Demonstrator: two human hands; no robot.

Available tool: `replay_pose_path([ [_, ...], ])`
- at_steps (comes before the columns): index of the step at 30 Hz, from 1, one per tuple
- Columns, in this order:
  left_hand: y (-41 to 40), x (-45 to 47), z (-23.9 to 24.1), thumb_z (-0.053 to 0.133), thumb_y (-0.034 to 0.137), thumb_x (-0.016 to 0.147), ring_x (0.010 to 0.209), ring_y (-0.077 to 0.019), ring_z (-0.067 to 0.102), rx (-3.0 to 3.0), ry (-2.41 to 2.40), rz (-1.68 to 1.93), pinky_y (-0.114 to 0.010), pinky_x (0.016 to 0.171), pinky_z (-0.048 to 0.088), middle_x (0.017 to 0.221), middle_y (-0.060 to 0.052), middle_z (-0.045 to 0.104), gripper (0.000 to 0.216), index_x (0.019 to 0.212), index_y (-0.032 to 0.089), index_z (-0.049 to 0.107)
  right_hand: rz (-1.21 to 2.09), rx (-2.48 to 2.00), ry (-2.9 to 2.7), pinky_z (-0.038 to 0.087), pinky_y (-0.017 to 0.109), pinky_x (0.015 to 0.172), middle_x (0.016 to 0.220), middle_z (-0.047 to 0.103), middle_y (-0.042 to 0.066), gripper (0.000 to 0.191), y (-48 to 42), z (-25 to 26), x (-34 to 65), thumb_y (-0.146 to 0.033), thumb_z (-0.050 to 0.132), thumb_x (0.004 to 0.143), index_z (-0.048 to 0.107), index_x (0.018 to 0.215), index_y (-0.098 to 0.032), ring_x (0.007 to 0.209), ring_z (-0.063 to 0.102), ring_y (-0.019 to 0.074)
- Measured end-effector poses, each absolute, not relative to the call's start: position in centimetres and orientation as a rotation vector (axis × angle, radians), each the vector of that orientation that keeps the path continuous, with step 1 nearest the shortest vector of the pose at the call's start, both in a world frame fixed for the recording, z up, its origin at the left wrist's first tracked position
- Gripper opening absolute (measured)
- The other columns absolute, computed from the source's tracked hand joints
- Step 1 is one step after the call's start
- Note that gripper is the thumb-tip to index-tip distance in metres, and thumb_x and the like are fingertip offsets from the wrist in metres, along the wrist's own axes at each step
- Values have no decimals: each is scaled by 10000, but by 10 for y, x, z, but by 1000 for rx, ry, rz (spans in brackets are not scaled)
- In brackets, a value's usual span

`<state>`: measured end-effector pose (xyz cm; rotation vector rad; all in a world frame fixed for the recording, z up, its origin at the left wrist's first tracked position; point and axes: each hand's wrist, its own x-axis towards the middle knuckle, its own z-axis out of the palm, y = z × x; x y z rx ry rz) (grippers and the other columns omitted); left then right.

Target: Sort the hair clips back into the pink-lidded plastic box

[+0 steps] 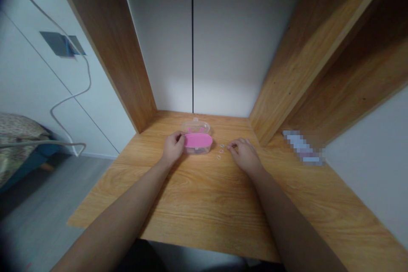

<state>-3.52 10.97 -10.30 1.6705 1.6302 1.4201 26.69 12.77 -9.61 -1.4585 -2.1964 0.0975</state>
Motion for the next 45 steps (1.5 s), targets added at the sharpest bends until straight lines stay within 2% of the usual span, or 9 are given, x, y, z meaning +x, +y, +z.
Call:
replay_pose_path([
  [5, 111, -35, -104, 469, 178, 869, 792, -182, 674, 1671, 1607, 1446, -248, 704, 470, 869, -62, 759, 277, 912, 148, 741, 212, -1499, -2147, 504, 365, 812, 894, 752, 69, 175, 128, -95, 266, -319, 589, 927, 717, 898, -205, 894, 660, 247],
  [13, 109, -35, -103, 471, 186, 875, 806, -179, 677, 1665, 1620, 1432, -248, 718, 473, 878, -55, 761, 273, 914, 158, 741, 168, -1465, -2194, 515, 402, 919, 1007, 777, 62, 211, 129, -98, 267, -254, 557, 926, 761, 970, -220, 986, 679, 255],
  [20, 109, -35, -102, 473, 171, 862, 790, -178, 675, 1664, 1624, 1436, -248, 706, 471, 861, -52, 760, 272, 900, 158, 742, 95, -1479, -2193, 531, 404, 886, 970, 781, 61, 197, 126, -92, 266, -258, 578, 898, 768, 933, -221, 957, 692, 257],
  [30, 110, -35, -104, 464, 184, 858, 779, -180, 671, 1661, 1609, 1421, -246, 692, 472, 853, -56, 756, 279, 898, 158, 739, 187, -1517, -2140, 562, 359, 833, 948, 785, 50, 180, 127, -94, 266, -212, 595, 858, 759, 931, -217, 893, 724, 226],
  [45, 109, -35, -103, 475, 173, 856, 783, -182, 676, 1667, 1607, 1452, -254, 703, 467, 851, -53, 759, 269, 891, 160, 742, 111, -1474, -2235, 527, 396, 908, 1009, 767, 67, 223, 126, -95, 263, -201, 553, 902, 762, 980, -205, 988, 680, 256],
])
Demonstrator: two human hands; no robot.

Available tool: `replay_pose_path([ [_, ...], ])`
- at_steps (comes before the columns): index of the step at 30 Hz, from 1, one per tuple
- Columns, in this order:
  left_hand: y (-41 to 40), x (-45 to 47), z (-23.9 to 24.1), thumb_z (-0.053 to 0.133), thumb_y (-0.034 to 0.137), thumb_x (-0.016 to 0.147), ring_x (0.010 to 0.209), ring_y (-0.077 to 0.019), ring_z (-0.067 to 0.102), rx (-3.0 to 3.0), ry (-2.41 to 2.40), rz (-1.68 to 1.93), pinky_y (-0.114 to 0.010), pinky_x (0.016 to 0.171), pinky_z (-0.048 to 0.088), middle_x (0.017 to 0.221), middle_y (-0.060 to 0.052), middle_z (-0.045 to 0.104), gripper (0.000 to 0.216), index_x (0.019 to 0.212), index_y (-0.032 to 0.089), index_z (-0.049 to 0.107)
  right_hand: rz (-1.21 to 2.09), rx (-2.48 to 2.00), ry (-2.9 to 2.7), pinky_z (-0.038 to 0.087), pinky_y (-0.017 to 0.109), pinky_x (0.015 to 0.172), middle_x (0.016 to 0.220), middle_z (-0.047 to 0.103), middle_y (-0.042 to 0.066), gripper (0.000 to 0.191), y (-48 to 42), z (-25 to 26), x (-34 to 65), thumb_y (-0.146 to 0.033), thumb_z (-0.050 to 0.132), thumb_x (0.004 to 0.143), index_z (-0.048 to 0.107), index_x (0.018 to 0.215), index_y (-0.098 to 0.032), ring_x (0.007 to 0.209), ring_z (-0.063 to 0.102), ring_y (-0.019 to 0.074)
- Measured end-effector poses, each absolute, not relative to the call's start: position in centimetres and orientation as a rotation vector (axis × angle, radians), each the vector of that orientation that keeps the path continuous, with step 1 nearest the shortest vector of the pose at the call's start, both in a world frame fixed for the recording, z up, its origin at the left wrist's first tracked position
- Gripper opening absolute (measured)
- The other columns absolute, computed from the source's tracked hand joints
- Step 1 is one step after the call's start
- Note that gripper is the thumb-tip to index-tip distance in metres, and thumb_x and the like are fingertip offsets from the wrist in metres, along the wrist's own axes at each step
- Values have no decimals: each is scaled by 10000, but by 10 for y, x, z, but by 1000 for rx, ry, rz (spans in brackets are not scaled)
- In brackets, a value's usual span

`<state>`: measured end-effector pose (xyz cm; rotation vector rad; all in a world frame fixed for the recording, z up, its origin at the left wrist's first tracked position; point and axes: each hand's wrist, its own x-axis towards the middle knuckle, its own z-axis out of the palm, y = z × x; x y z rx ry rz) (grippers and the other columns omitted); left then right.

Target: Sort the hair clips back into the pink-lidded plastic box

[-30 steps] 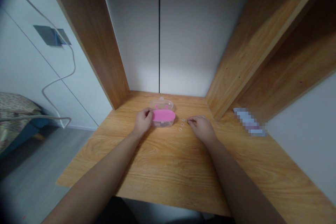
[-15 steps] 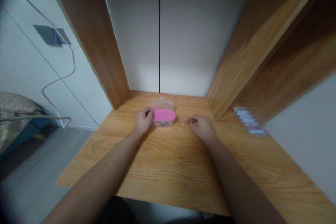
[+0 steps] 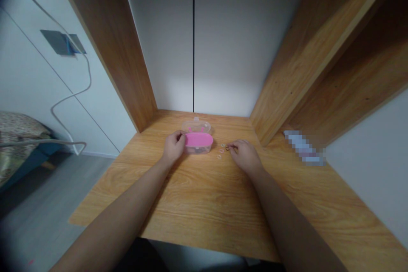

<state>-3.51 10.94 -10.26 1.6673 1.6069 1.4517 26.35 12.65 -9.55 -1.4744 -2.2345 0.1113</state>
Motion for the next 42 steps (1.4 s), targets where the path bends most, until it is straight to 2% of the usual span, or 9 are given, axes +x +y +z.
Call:
replay_pose_path([
  [6, 110, -35, -103, 472, 170, 857, 772, -179, 672, 1665, 1597, 1454, -251, 690, 462, 846, -52, 755, 268, 888, 159, 738, 137, -1297, -2260, 511, 404, 921, 985, 744, 71, 171, 121, -90, 259, -257, 592, 910, 755, 949, -223, 974, 661, 244],
  [13, 110, -36, -105, 467, 177, 864, 782, -179, 668, 1672, 1598, 1446, -249, 697, 461, 859, -54, 754, 278, 908, 152, 740, 203, -1079, -2409, 458, 479, 1026, 1193, 641, 87, 103, 116, -93, 253, -333, 682, 869, 749, 898, -261, 1155, 577, 270],
  [20, 112, -36, -108, 471, 188, 867, 774, -180, 665, 1669, 1607, 1443, -247, 679, 458, 855, -54, 755, 271, 902, 155, 738, 261, -1038, -2422, 442, 534, 1039, 1237, 620, 95, 73, 116, -97, 253, -306, 669, 875, 713, 853, -253, 1209, 538, 297],
  [23, 112, -36, -106, 475, 188, 863, 766, -180, 665, 1673, 1606, 1447, -250, 680, 459, 839, -53, 752, 266, 891, 155, 737, 262, -990, -2398, 455, 522, 1022, 1199, 644, 95, 64, 116, -93, 251, -280, 647, 891, 691, 865, -243, 1181, 558, 288],
  [29, 110, -35, -104, 474, 176, 858, 770, -176, 666, 1672, 1602, 1449, -249, 691, 461, 845, -50, 754, 270, 900, 154, 740, 291, -1025, -2299, 520, 447, 870, 927, 713, 64, 87, 114, -87, 247, -275, 603, 940, 669, 906, -230, 915, 651, 242],
  [42, 107, -31, -102, 489, 169, 860, 730, -158, 641, 1780, 1503, 1379, -239, 669, 444, 806, -32, 733, 243, 893, 156, 729, 43, -889, -2030, 559, 421, 799, 876, 745, 58, 94, 98, -72, 237, -232, 649, 910, 742, 925, -238, 854, 677, 235],
])
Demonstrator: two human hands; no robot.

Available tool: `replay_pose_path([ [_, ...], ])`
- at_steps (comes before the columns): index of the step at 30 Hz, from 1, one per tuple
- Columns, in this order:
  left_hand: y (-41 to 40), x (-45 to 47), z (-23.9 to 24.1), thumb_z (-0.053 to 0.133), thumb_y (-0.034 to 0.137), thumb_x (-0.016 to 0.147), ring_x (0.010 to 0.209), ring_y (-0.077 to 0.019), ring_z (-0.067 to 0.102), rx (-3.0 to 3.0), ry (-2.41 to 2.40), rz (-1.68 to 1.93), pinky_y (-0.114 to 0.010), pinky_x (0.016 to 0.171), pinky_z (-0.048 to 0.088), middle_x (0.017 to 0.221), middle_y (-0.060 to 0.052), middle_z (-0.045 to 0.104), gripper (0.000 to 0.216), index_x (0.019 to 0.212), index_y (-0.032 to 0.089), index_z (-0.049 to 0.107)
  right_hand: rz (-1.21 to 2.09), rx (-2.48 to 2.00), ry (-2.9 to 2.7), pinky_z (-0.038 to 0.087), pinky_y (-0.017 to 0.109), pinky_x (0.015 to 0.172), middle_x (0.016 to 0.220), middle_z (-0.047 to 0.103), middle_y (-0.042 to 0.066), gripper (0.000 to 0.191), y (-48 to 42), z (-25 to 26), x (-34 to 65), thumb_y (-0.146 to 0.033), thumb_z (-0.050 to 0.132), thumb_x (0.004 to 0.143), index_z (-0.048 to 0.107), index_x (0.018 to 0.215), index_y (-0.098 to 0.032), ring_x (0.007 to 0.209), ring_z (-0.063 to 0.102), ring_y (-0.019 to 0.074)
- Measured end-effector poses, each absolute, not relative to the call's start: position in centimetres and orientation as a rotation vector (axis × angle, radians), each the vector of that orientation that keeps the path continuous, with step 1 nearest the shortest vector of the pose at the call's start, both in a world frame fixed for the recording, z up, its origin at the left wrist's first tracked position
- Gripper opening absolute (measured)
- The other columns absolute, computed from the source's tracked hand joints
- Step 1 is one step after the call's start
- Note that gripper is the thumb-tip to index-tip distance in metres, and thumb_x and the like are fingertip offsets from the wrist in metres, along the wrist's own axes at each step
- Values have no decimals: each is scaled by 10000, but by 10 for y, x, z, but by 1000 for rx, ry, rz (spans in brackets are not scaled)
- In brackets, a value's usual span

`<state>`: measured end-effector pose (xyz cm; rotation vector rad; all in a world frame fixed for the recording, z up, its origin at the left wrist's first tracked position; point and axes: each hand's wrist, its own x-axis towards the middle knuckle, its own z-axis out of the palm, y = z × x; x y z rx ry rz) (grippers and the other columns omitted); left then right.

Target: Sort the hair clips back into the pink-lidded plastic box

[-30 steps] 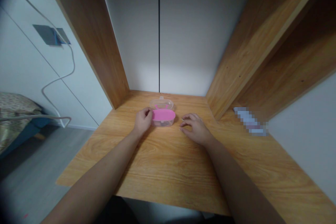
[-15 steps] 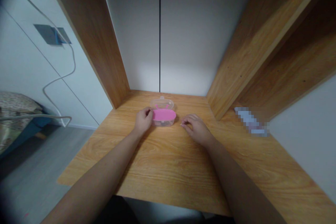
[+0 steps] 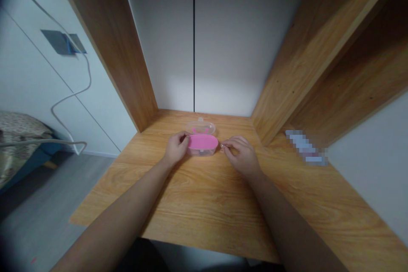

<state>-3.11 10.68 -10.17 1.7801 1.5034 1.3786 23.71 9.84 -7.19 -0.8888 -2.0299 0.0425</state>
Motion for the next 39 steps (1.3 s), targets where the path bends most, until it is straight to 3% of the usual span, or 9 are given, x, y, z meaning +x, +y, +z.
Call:
replay_pose_path([
  [9, 102, -28, -99, 504, 193, 875, 782, -170, 650, 1948, 1392, 1275, -257, 722, 469, 854, -46, 739, 238, 918, 162, 736, 34, -811, -2016, 577, 403, 774, 885, 767, 44, 159, 96, -73, 233, -190, 662, 903, 771, 994, -263, 852, 673, 225],
  [30, 100, -27, -96, 493, 204, 889, 786, -177, 654, 1945, 1403, 1251, -261, 730, 478, 862, -52, 743, 258, 938, 159, 743, 100, -836, -2190, 546, 488, 913, 1040, 748, 56, 295, 98, -73, 234, -175, 534, 944, 735, 1123, -295, 1012, 651, 261],
  [39, 100, -27, -94, 486, 210, 892, 778, -171, 653, 1943, 1410, 1243, -255, 710, 463, 852, -53, 742, 253, 907, 154, 732, 91, -918, -2285, 471, 546, 1037, 1285, 610, 128, 327, 94, -71, 230, -265, 609, 918, 661, 1241, -249, 1214, 558, 307],
])
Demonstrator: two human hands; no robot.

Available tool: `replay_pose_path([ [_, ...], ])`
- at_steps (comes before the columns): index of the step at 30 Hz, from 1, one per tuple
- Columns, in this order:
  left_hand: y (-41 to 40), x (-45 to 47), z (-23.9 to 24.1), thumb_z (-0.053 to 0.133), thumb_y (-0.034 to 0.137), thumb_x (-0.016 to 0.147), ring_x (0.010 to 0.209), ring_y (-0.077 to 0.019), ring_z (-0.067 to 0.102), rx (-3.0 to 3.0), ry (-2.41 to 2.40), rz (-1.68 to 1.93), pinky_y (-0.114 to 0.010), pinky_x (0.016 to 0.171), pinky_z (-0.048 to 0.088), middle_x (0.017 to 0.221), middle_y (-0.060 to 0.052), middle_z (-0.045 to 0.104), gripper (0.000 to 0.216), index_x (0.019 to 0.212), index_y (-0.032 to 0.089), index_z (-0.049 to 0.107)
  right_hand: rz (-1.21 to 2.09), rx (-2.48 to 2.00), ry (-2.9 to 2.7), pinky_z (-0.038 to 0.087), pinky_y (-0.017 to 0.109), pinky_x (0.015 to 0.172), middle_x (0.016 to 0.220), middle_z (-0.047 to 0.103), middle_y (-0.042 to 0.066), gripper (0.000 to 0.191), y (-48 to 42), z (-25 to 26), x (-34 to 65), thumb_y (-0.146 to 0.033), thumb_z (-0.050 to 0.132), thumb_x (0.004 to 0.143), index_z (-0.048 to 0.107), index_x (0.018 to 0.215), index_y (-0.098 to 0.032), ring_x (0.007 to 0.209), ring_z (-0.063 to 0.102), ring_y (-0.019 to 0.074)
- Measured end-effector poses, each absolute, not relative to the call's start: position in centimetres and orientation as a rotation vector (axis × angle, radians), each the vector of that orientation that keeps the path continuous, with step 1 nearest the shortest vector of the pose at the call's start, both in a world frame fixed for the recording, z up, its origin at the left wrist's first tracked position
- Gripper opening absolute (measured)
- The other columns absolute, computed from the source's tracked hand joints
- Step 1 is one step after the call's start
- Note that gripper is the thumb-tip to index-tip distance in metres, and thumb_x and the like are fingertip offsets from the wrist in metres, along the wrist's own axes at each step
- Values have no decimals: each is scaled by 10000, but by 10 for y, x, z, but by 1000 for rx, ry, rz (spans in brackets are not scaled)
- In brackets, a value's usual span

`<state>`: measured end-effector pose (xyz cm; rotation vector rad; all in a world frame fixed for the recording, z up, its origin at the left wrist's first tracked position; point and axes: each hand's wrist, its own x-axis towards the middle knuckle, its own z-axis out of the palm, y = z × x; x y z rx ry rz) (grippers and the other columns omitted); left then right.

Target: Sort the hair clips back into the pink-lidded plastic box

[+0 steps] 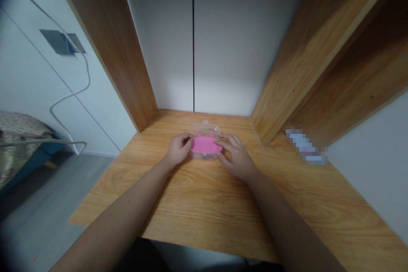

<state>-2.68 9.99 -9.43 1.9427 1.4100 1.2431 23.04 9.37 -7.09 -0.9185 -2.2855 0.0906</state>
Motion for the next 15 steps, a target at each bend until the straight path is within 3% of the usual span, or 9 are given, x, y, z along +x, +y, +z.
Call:
replay_pose_path([
  [12, 100, -27, -95, 490, 210, 888, 782, -177, 654, 1927, 1417, 1232, -258, 715, 473, 847, -52, 743, 246, 902, 158, 730, 128, -866, -2289, 456, 554, 1047, 1277, 604, 119, 246, 93, -70, 230, -244, 640, 882, 667, 1126, -267, 1229, 553, 315],
  [15, 100, -27, -95, 490, 214, 889, 795, -177, 656, 1926, 1422, 1228, -256, 719, 474, 861, -52, 746, 250, 910, 160, 733, 131, -856, -2282, 452, 555, 1056, 1289, 600, 119, 284, 92, -70, 230, -258, 641, 890, 646, 1173, -270, 1242, 546, 315],
])
